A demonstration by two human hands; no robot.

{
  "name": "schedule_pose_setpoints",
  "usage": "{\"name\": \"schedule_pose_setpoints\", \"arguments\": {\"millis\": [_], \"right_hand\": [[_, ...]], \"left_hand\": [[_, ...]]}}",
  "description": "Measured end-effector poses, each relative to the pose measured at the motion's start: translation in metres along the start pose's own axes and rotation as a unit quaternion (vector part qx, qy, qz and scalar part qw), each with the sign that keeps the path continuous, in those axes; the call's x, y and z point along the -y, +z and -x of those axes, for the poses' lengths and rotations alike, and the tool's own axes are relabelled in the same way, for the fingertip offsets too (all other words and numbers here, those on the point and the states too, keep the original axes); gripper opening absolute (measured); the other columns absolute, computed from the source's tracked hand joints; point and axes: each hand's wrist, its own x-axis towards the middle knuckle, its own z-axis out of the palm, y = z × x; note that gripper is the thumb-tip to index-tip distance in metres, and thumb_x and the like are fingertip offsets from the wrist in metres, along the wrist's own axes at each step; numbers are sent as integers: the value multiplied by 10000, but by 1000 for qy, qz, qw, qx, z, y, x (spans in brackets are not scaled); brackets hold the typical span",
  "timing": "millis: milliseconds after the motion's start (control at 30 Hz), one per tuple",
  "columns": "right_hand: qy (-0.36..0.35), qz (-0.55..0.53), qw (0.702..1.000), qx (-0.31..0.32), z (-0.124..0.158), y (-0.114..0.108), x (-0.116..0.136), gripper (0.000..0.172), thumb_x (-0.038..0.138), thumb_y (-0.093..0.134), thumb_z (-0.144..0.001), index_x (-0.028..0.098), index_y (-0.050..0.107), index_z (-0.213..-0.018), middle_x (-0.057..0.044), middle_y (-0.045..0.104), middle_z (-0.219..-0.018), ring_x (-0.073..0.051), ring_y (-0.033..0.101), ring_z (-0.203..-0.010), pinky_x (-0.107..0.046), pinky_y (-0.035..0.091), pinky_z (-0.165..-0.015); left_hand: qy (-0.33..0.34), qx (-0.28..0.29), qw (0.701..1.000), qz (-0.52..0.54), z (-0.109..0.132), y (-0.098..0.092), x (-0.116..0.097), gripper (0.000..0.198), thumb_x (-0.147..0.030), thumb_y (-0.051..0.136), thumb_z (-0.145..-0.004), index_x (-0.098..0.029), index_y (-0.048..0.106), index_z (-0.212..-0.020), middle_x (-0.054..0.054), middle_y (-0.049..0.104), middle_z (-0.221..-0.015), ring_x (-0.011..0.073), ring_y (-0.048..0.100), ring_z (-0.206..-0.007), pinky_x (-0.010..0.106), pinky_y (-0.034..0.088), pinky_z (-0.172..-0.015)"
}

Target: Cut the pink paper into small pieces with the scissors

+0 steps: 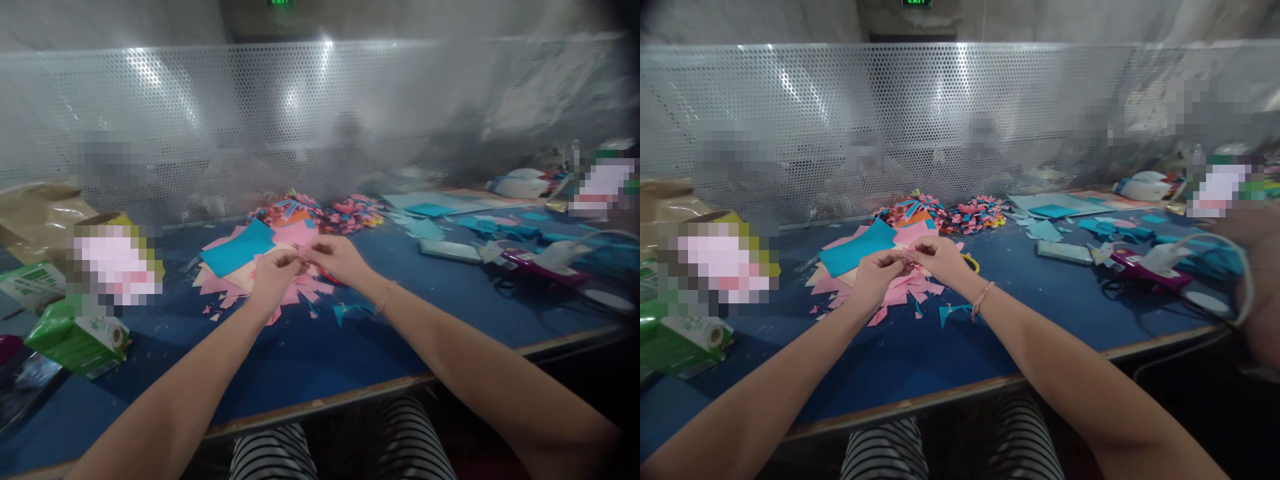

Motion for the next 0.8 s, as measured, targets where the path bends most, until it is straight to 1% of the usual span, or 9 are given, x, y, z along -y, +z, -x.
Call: {"name": "schedule_pose_setpoints", "arguments": {"millis": [133,333,400,533,600,667,700,733,800], "right_hand": [[-4,10,1000,-8,1,0,2,138,213,501,-702,134,592,-635,-17,591,-628,-91,509,-569,-207,384,-548],[-9,37,999,-14,-1,-3,1,120,195,502,-693,136,583,-626,-7,579,-600,-78,492,-539,-192,362,-512],[-10,36,999,-16,-1,-3,2,120,191,500,-694,140,577,-617,-3,579,-597,-75,493,-540,-188,363,-516],[5,4,1000,-16,0,-1,5,134,216,495,-705,143,571,-622,5,573,-566,-71,491,-507,-188,369,-500],[24,-18,999,-16,0,-1,6,144,239,497,-709,142,571,-632,7,568,-543,-74,490,-481,-193,374,-482],[46,-31,998,-14,0,0,6,153,256,495,-714,142,579,-656,6,562,-518,-83,499,-468,-203,385,-471],[50,-28,998,-19,0,0,5,151,254,494,-716,143,587,-672,2,569,-526,-90,511,-478,-208,396,-478],[42,-17,999,-30,0,-1,3,144,245,495,-717,146,597,-692,-6,584,-555,-97,528,-510,-215,411,-501],[-13,27,998,-56,-1,0,-2,124,209,503,-711,160,616,-723,-22,617,-667,-111,559,-625,-233,437,-591]], "left_hand": [[-9,15,1000,5,1,0,-1,122,-235,586,-594,-127,592,-650,15,586,-642,102,562,-588,274,476,-641],[-51,35,998,17,0,3,0,148,-278,555,-632,-131,560,-650,6,567,-575,87,538,-528,257,463,-592],[-34,38,999,-19,-1,3,0,150,-282,525,-658,-134,548,-645,10,566,-582,92,538,-535,260,460,-593],[27,17,989,-147,-1,1,-3,130,-229,465,-694,-150,537,-620,13,565,-610,103,540,-569,256,448,-590],[39,9,986,-164,-2,0,-4,125,-205,451,-699,-155,537,-625,11,567,-620,104,543,-582,255,448,-598],[32,5,991,-131,-3,0,-2,112,-200,458,-696,-152,540,-637,13,572,-635,102,549,-589,262,454,-617],[16,-1,995,-98,-3,0,-1,103,-204,470,-692,-149,541,-643,15,575,-637,101,551,-584,268,457,-626],[-12,-10,998,-59,-4,0,1,102,-215,484,-687,-143,541,-643,18,577,-631,101,553,-573,276,460,-631],[-87,-23,995,31,-5,1,2,144,-260,509,-682,-127,542,-637,34,585,-617,108,561,-554,296,464,-640]]}}
